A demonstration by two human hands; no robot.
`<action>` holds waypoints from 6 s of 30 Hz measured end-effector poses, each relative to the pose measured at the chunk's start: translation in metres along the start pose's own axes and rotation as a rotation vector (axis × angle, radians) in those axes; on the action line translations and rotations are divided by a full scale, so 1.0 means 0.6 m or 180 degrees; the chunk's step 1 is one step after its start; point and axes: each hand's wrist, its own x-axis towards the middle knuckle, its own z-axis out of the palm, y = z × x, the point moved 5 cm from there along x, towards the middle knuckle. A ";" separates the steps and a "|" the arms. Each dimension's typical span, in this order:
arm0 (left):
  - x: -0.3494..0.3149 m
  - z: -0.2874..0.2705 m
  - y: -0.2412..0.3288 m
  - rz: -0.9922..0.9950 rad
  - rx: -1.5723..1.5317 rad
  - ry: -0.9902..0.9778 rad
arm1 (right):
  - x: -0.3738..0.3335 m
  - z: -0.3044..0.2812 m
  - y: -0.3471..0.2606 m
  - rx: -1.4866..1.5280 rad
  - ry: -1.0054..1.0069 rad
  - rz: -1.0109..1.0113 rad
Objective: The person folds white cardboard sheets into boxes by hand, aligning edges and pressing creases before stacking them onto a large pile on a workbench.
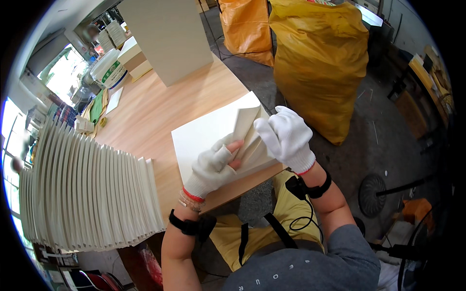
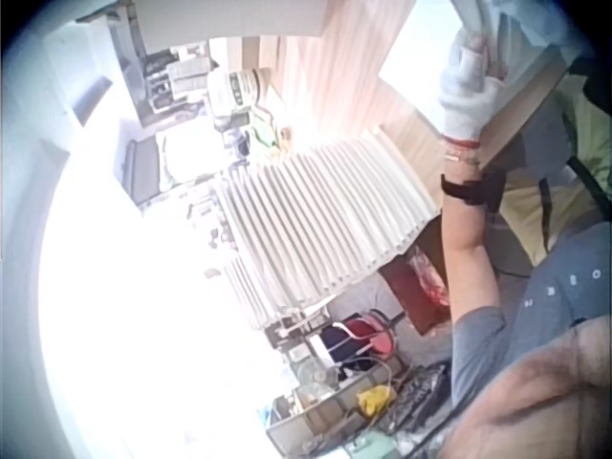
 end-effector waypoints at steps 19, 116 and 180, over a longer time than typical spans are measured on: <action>0.003 -0.003 0.008 -0.0153 0.0161 -0.0225 | -0.001 0.005 -0.001 -0.0025 0.0057 0.0054; 0.017 0.014 0.010 0.0057 0.0701 -0.0364 | -0.026 0.013 0.028 0.0975 0.0031 0.1466; -0.285 -0.655 0.317 -0.0588 -0.1424 0.3851 | -0.163 0.105 0.131 0.3945 -0.1871 0.3196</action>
